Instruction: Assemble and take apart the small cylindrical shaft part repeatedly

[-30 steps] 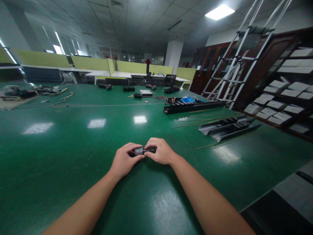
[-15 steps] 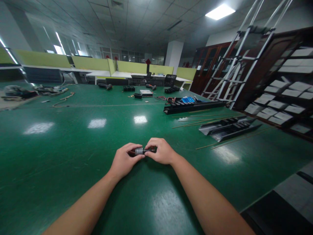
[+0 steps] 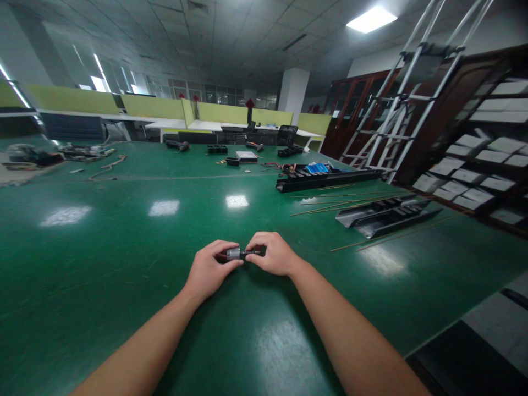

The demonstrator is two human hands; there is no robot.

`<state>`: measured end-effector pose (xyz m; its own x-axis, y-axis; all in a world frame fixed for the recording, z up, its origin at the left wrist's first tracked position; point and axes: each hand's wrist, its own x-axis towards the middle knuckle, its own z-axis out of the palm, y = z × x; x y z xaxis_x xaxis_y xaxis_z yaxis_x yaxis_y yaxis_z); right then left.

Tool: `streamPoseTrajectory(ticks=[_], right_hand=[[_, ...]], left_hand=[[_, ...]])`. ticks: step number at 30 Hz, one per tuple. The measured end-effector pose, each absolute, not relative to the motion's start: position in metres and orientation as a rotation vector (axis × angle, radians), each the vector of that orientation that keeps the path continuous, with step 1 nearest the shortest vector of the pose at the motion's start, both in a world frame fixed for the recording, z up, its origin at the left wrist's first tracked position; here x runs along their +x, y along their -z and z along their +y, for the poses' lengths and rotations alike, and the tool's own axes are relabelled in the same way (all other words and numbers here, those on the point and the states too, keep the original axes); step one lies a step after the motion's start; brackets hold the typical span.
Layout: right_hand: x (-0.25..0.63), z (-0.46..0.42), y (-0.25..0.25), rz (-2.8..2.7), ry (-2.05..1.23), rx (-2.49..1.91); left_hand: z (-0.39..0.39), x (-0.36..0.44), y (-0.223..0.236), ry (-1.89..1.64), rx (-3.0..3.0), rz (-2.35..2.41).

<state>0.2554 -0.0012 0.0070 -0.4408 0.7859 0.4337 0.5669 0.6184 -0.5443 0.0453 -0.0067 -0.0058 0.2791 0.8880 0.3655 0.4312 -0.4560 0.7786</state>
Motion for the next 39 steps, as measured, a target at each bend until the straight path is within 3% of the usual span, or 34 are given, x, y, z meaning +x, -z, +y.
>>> streamPoseTrajectory(ticks=[39], right_hand=[[0.266,0.002,-0.005,-2.146,-0.416,-1.145]], left_hand=[[-0.007,0.044,0.009,-1.133,1.976,1.209]])
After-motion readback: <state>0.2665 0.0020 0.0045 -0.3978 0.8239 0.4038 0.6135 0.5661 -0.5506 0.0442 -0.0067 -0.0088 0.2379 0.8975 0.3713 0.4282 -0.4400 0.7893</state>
